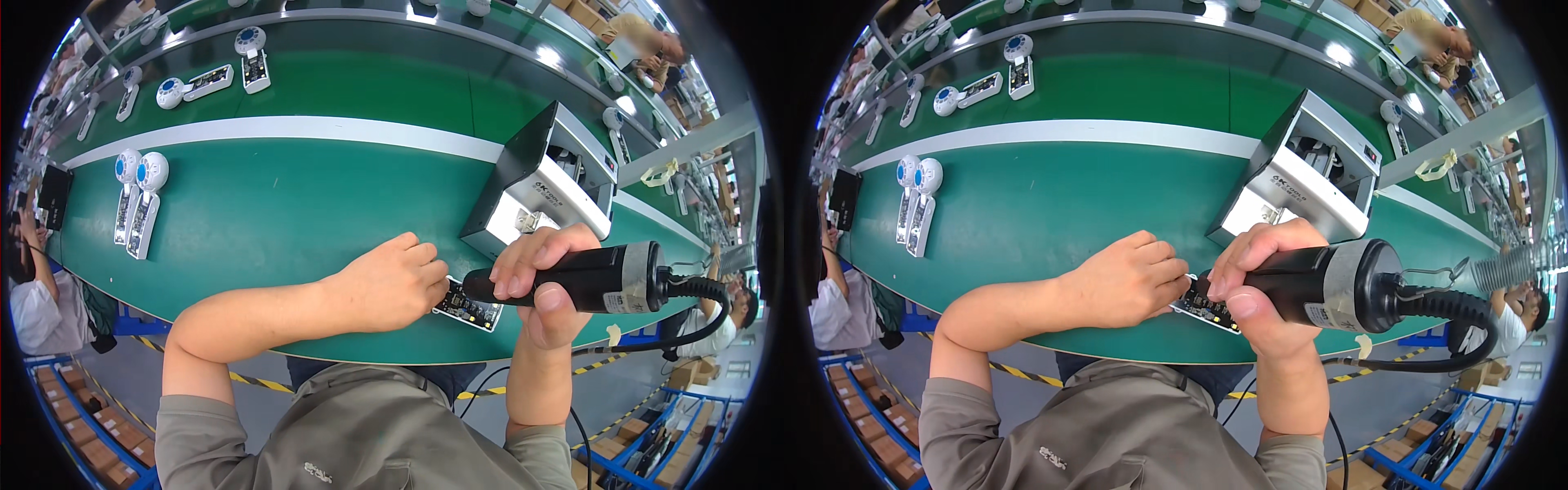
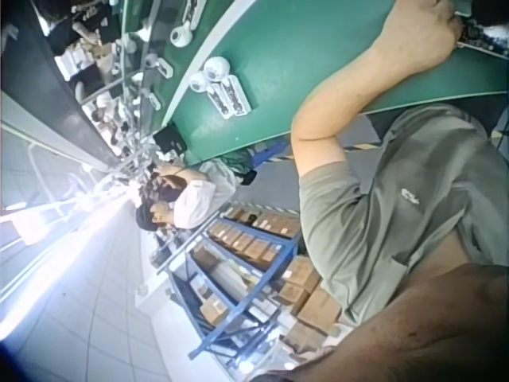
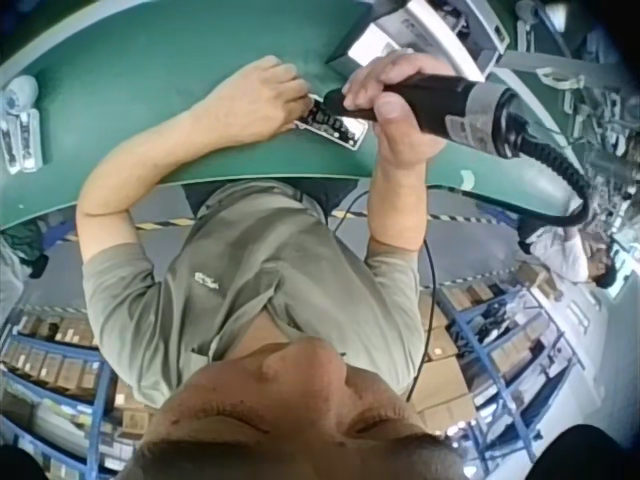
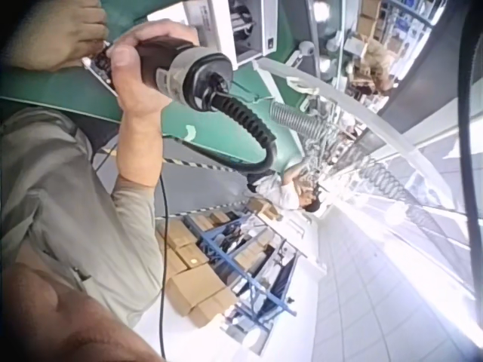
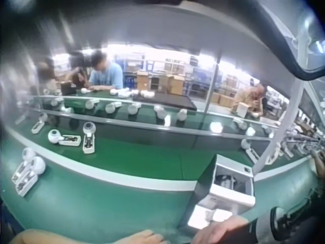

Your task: Assembling electronic circuit boards and casings on a production assembly line.

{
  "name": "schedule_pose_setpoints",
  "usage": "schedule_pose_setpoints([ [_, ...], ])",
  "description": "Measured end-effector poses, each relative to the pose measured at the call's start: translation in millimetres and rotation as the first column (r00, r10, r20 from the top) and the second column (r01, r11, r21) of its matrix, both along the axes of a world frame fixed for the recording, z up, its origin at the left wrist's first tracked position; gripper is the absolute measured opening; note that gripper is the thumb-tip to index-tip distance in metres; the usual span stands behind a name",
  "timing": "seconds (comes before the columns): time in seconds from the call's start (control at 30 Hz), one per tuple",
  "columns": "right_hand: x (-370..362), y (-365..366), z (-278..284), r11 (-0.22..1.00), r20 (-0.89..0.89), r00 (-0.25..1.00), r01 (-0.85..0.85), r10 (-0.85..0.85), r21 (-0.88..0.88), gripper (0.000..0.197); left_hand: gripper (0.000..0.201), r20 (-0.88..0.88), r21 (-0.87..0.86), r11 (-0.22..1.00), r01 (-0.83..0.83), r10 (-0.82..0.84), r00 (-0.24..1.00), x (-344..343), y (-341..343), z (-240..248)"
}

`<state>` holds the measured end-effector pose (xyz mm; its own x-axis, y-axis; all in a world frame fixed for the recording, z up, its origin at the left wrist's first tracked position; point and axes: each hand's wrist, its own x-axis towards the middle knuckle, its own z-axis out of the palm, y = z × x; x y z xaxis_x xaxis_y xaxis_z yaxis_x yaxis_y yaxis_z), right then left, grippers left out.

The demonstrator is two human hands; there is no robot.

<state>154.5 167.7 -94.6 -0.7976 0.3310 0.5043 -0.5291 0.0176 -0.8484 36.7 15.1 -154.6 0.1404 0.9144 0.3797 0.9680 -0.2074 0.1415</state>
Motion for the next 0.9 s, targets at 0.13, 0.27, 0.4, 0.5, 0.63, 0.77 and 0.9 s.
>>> schedule_pose_setpoints([
  [0.13,4.9,0.4,-1.1,0.999,-0.015,0.999,0.03,-0.031,-0.011,0.031,0.027,0.009,-0.138,0.99,0.011,-0.01,1.0,-0.3,-2.5,3.2],
  [0.27,29.1,10.3,26.2,0.994,-0.205,0.978,0.013,-0.036,-0.113,0.031,0.027,-0.02,-0.131,0.991,-0.012,0.009,1.0,-0.7,-8.8,5.2],
  [0.4,43.9,23.9,52.4,0.982,-0.293,0.939,0.191,-0.181,0.006,0.03,0.027,0.013,-0.151,0.989,0.004,-0.002,1.0,-1.7,-11.6,7.7],
  [0.5,37.4,32.1,51.3,0.965,-0.306,0.932,0.235,-0.191,0.113,0.029,0.026,0.025,-0.12,0.993,0.017,-0.014,1.0,-1.9,-10.2,8.3],
  [0.63,28.2,31.1,41.0,0.956,-0.296,0.944,0.213,-0.148,0.201,0.028,0.023,0.034,-0.02,0.999,0.034,-0.033,0.999,-3.1,-11.7,5.6],
  [0.77,26.6,26.8,36.4,0.957,-0.179,0.974,0.179,-0.139,0.23,0.027,0.024,0.045,-0.014,0.999,0.031,-0.03,0.999,-1.7,-11.1,4.1],
  [0.9,34.5,21.6,44.1,0.972,-0.175,0.959,0.232,-0.224,0.027,0.027,0.025,0.047,-0.038,0.999,0.033,-0.032,0.998,-2.6,-8.8,7.1],
])
